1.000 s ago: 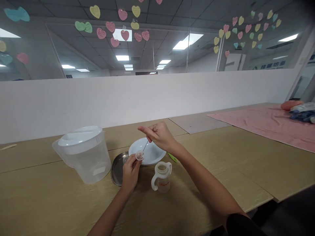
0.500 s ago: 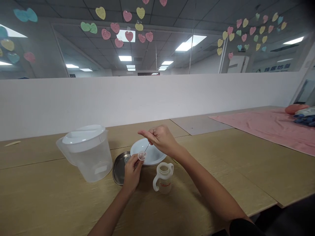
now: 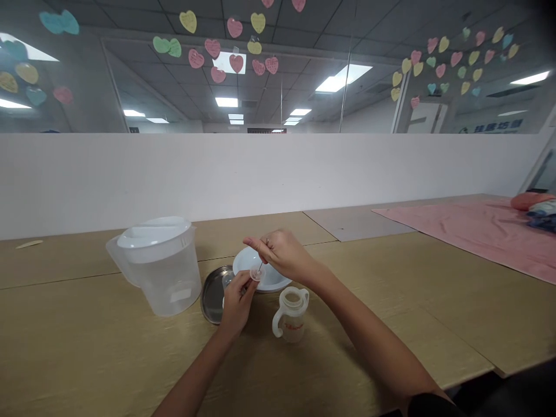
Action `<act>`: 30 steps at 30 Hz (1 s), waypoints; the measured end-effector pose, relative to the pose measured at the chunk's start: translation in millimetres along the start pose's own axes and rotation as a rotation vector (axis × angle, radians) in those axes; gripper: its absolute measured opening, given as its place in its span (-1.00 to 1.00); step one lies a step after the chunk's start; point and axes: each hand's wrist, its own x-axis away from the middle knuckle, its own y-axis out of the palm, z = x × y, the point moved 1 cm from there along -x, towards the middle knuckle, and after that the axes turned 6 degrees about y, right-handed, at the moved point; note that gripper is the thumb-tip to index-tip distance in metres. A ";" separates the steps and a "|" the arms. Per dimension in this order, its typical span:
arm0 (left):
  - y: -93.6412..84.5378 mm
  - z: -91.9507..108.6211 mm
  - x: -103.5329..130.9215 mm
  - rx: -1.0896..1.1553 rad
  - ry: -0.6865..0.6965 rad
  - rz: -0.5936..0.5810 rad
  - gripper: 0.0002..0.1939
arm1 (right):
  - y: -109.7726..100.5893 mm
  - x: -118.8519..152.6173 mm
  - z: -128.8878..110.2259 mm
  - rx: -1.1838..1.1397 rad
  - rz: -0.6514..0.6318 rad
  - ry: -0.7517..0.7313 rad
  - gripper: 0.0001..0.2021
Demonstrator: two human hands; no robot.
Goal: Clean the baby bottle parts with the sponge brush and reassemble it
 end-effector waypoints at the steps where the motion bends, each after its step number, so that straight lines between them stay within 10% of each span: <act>1: -0.2 0.2 0.0 0.005 0.003 -0.005 -0.72 | 2.1 -0.2 -0.1 0.003 -0.022 -0.004 -0.40; 22: -0.5 1.4 -5.2 0.101 -0.069 0.027 -0.74 | 43.1 -14.5 27.4 0.152 -0.287 -0.168 -0.56; 30: -2.1 0.4 -8.1 0.176 -0.134 0.005 -0.75 | 22.0 -5.3 15.0 0.022 -0.236 -0.194 -0.44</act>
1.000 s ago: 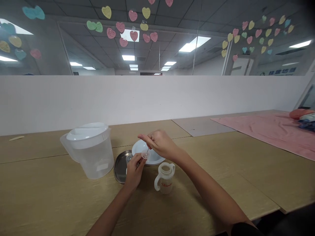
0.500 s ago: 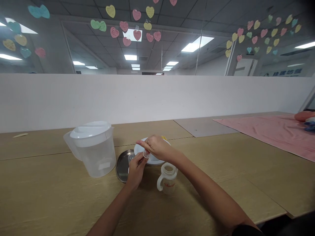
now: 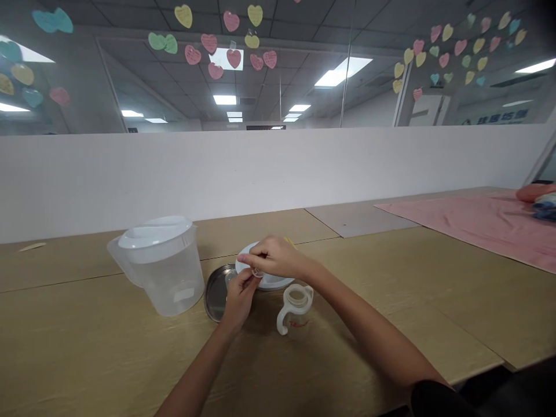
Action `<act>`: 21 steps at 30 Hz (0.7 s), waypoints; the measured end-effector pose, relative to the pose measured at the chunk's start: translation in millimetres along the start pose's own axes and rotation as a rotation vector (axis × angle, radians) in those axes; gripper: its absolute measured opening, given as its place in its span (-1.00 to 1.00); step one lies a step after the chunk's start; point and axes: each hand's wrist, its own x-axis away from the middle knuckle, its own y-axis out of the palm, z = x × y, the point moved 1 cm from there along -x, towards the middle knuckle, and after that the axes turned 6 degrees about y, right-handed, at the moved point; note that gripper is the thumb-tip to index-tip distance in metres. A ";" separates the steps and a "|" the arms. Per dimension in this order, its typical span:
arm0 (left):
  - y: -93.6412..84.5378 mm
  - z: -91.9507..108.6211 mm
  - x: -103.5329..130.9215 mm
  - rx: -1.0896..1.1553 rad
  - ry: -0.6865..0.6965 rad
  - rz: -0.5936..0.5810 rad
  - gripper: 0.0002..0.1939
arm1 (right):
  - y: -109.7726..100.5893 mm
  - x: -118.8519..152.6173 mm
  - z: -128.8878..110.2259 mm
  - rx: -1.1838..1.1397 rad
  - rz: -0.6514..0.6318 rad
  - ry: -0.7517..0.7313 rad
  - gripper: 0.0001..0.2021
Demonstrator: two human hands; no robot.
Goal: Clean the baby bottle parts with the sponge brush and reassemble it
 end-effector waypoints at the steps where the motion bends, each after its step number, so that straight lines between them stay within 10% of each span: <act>1: 0.0 -0.3 0.1 -0.010 0.009 -0.002 -0.75 | -3.2 2.0 -3.9 0.003 -0.001 -0.014 -0.45; 12: -0.6 -0.4 1.4 -0.007 0.013 0.040 -0.76 | 7.7 2.7 -0.9 0.338 -0.084 -0.102 -0.70; 21: -2.9 -0.7 0.0 -0.067 0.008 0.048 -0.72 | 21.4 -6.2 18.7 0.231 -0.140 -0.005 -0.51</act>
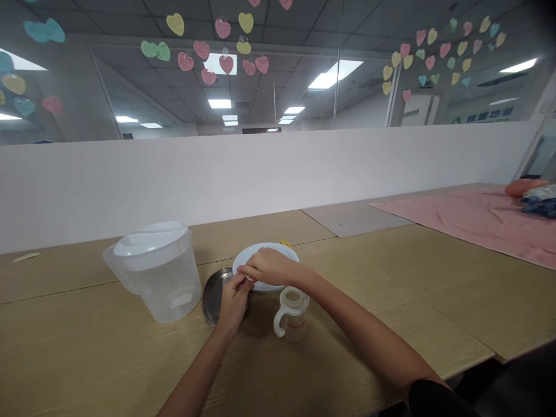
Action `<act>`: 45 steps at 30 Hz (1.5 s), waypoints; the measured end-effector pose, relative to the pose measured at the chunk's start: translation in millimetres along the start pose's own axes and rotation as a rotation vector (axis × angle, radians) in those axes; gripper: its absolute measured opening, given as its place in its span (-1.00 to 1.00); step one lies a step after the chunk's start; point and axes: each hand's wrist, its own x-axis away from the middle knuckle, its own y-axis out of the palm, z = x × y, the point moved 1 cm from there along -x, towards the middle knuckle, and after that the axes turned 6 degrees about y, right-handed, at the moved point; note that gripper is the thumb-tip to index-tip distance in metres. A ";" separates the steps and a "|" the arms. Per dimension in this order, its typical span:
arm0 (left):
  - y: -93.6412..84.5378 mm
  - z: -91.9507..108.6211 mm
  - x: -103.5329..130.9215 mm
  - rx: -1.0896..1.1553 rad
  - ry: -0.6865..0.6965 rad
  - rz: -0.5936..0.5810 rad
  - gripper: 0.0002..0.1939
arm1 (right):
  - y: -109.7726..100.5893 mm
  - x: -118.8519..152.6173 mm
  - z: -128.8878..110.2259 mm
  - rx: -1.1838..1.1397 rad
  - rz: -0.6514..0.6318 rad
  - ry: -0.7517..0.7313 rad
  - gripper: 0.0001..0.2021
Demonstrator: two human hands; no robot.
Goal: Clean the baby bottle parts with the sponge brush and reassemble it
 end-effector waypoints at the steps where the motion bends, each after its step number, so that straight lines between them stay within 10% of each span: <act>1: 0.0 0.5 0.1 0.000 0.000 0.002 -0.72 | -0.9 -0.2 -1.0 -0.066 0.009 0.006 -0.51; 7: 0.7 -2.9 1.5 -0.051 0.061 0.030 -0.75 | -19.0 11.2 -23.2 -0.390 0.098 0.101 -0.53; 18: -0.2 2.8 2.0 -0.095 0.106 0.017 -0.71 | -14.8 7.4 -4.8 0.046 0.008 0.129 -0.89; 45: 11.1 9.7 6.5 -0.113 0.148 0.019 -0.69 | -58.9 33.5 -28.8 -0.301 0.824 -0.071 -0.71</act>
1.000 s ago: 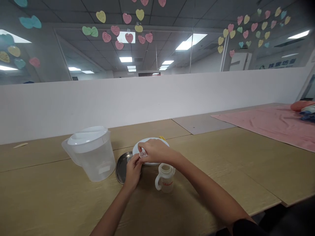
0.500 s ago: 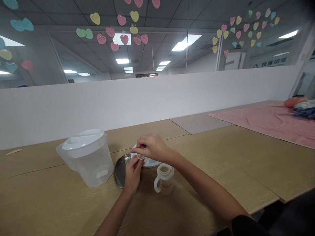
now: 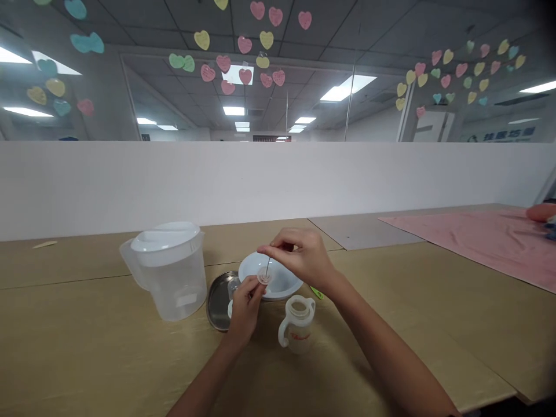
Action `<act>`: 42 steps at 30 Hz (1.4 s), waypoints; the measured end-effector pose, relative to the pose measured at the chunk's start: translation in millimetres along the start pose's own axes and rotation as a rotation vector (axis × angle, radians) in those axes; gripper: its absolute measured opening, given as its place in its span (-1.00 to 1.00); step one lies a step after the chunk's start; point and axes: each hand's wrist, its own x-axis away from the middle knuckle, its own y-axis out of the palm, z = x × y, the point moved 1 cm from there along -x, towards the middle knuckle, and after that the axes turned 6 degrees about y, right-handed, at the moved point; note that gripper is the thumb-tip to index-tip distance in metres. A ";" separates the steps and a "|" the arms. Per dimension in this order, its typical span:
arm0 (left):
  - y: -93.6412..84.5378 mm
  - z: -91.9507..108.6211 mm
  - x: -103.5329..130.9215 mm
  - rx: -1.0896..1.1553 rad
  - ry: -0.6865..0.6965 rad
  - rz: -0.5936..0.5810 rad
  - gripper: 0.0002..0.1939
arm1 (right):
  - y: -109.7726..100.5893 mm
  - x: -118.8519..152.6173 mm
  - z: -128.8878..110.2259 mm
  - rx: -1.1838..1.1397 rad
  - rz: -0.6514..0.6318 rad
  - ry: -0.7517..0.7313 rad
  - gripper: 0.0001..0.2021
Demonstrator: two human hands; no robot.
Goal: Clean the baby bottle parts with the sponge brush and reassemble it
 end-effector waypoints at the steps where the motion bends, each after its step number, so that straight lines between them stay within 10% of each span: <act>1: 1.1 0.6 0.5 -0.003 -0.007 -0.004 -0.70 | -2.5 -0.1 -3.9 -0.009 0.020 0.002 -0.72; 9: 7.0 -1.9 6.7 -0.046 -0.002 -0.040 -0.78 | -40.9 -7.1 -25.6 -0.116 0.400 0.142 -0.76; 18: 6.4 1.3 8.2 -0.003 0.009 -0.042 -0.73 | -8.0 -6.6 137.1 -0.295 -0.388 0.751 -0.70; 25: 4.4 5.0 7.4 0.006 -0.003 -0.058 -0.74 | 3.8 25.2 191.3 0.073 -0.515 0.871 -0.91; 32: 4.8 1.2 7.4 0.026 -0.048 -0.054 -0.72 | 6.5 13.5 168.7 0.215 -0.534 0.734 -0.89; 37: 3.9 -1.5 8.1 0.010 -0.062 -0.018 -0.66 | 27.9 11.3 118.5 -0.261 -1.036 0.442 -0.63; 42: 3.9 -2.2 8.6 -0.015 -0.051 0.003 -0.69 | 50.4 20.9 111.1 -0.511 -0.995 0.504 -0.60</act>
